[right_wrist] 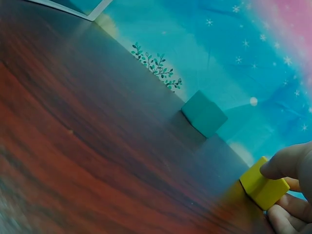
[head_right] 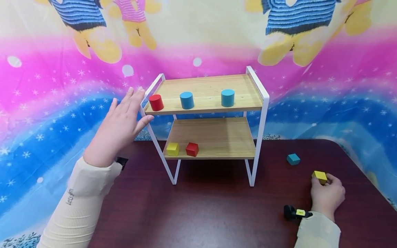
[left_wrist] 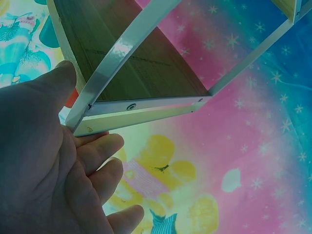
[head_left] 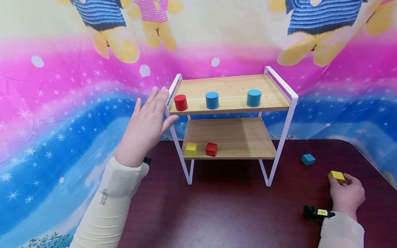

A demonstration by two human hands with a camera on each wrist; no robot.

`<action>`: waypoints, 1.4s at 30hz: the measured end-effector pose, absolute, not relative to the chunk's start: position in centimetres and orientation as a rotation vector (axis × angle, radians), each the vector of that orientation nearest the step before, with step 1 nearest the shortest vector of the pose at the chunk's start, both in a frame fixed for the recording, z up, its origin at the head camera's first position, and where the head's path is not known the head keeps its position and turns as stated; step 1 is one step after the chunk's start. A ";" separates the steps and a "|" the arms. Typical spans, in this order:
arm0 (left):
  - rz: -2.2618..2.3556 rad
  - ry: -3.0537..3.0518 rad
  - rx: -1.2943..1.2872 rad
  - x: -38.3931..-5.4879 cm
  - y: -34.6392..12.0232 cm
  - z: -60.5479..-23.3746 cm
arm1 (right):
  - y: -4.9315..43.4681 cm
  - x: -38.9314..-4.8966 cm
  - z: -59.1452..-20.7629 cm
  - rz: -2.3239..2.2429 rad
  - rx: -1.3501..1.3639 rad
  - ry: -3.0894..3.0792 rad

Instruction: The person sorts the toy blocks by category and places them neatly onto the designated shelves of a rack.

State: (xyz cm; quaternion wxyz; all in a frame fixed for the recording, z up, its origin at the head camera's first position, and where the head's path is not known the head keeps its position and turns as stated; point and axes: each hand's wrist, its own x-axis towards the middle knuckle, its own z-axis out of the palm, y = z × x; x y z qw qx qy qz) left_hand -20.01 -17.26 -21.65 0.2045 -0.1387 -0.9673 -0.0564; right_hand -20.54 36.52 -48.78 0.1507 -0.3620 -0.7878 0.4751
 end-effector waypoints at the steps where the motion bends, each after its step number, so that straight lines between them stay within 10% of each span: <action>1: -0.158 -2.696 -0.387 -20.0 -17.3 -21.7 | 36.6 -20.5 -48.8 1.374 -1.037 -2.262; 42: -0.209 -2.703 -0.382 -20.1 -17.0 -21.6 | 35.0 -20.7 -48.4 1.300 -0.802 -2.310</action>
